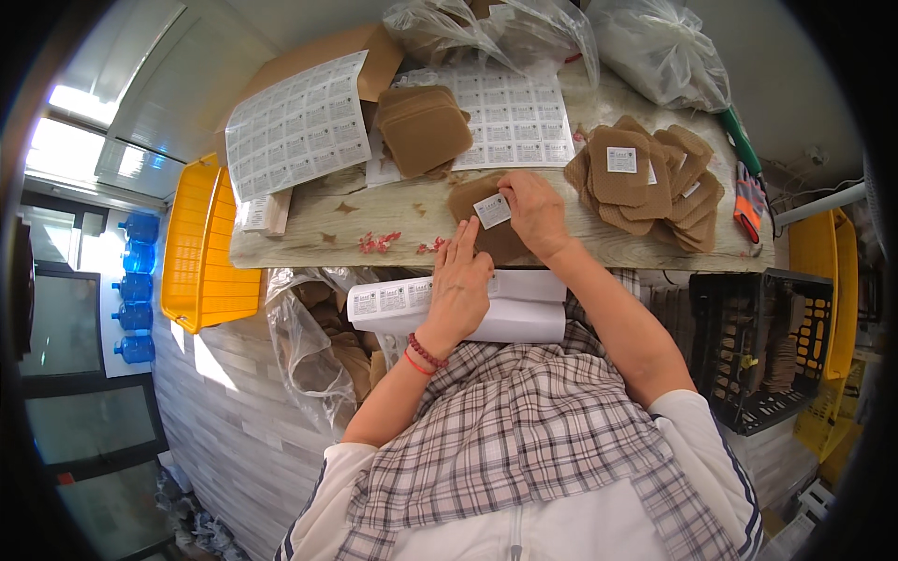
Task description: The person repeatedly peels small labels from a roll and affixes them onto brown cardboard pieces on a workbench. They handle the cardboard and label roll by hand, stacking labeled pieces as they work.
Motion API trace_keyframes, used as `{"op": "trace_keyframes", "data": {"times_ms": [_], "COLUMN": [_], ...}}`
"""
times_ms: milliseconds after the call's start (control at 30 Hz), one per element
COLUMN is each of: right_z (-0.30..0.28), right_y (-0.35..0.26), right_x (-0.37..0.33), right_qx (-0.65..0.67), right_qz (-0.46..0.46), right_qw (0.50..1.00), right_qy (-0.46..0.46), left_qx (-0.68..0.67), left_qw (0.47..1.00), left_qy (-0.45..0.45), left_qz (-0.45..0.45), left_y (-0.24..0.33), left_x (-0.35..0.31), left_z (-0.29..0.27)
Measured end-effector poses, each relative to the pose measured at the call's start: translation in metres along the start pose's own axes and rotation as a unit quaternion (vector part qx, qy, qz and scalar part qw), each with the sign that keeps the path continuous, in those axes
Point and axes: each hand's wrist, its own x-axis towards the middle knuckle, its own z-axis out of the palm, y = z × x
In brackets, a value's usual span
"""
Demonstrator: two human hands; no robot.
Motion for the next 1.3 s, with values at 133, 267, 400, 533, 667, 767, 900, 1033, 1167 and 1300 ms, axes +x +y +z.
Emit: {"op": "trace_keyframes", "data": {"times_ms": [133, 267, 400, 533, 667, 767, 900, 1033, 1167, 1300], "right_z": [-0.017, -0.072, -0.138, -0.135, -0.090, -0.071, -0.066, -0.066, -0.063, -0.062], "right_y": [-0.006, -0.002, 0.049, -0.020, -0.080, -0.065, -0.048, -0.047, -0.045, -0.046], "right_x": [0.003, 0.036, 0.057, 0.039, -0.041, -0.069, -0.082, -0.084, -0.088, -0.092], "right_qx": [-0.003, -0.085, -0.287, -0.254, -0.070, -0.032, 0.016, 0.021, -0.020, -0.013], "right_qz": [0.056, 0.034, 0.098, -0.009, -0.044, -0.022, -0.016, -0.075, -0.178, -0.177], "right_qw": [0.997, 0.995, 0.947, 0.964, 0.990, 0.993, 0.993, 0.990, 0.981, 0.981], "right_qy": [-0.044, 0.028, 0.111, 0.082, -0.118, -0.110, -0.114, -0.120, -0.073, -0.075], "left_qx": [-0.012, -0.029, -0.071, -0.080, -0.098, -0.098, -0.060, -0.037, -0.059, -0.078], "left_qw": [1.000, 0.999, 0.996, 0.993, 0.987, 0.990, 0.994, 0.993, 0.991, 0.988], "left_qy": [0.011, 0.002, 0.039, 0.063, 0.112, 0.065, 0.037, 0.048, 0.057, 0.036], "left_qz": [-0.020, -0.035, -0.039, -0.067, -0.060, -0.075, -0.085, -0.098, -0.104, -0.127], "left_y": [-0.005, -0.010, 0.001, 0.016, 0.018, 0.016, 0.008, 0.004, -0.002, -0.008], "left_x": [-0.004, -0.006, 0.001, 0.000, -0.001, -0.012, -0.037, -0.050, -0.046, -0.044], "left_z": [0.008, 0.003, -0.005, -0.005, 0.015, 0.012, -0.004, -0.012, -0.010, -0.010]}}
